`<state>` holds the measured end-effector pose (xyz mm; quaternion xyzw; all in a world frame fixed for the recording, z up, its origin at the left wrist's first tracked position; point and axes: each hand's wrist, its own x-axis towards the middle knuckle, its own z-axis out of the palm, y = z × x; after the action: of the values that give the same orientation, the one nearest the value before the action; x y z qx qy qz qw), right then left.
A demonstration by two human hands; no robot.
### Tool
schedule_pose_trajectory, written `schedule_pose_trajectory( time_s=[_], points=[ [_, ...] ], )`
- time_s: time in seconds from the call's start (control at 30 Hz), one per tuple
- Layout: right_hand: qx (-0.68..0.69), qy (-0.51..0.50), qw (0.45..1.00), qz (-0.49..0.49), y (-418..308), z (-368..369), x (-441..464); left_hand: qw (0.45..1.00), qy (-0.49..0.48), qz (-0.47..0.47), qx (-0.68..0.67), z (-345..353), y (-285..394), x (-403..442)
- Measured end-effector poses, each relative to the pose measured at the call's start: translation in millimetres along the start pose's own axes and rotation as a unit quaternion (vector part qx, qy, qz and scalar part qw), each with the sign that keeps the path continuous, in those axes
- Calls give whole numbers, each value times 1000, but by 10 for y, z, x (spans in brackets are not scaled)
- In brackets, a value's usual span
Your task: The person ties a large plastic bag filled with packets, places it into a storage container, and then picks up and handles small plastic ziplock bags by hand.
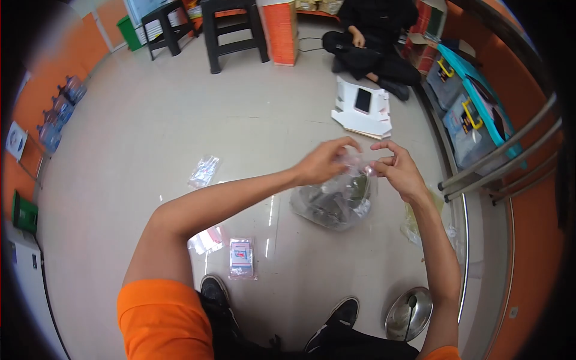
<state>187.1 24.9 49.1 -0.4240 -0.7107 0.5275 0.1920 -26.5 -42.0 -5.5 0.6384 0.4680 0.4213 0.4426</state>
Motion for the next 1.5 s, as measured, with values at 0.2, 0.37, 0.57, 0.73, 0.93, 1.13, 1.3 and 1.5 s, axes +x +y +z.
schedule_pose_trajectory(
  time_s=[0.2,0.37,0.57,0.73,0.93,1.13,1.3,1.5],
  points=[
    [-70,-1,996,-54,72,77,44,991,35,-27,129,242,-391,-6],
    [-159,18,981,-108,358,20,-11,966,139,-153,-153,340,-493,-36],
    [-323,177,904,-217,711,-109,176,897,222,-194,-330,438,-571,193],
    [19,230,960,-160,1158,53,400,923,167,-119,-327,470,-774,247],
    [173,66,974,-129,1059,351,454,933,166,-141,-287,463,-618,150],
    [20,80,994,-65,1114,689,507,881,138,-145,-429,466,-888,115],
    [70,32,994,-83,1189,483,419,931,141,-146,-302,429,-711,56],
    [38,39,981,-186,1316,475,437,947,141,-123,-261,429,-798,111]
  ],
)
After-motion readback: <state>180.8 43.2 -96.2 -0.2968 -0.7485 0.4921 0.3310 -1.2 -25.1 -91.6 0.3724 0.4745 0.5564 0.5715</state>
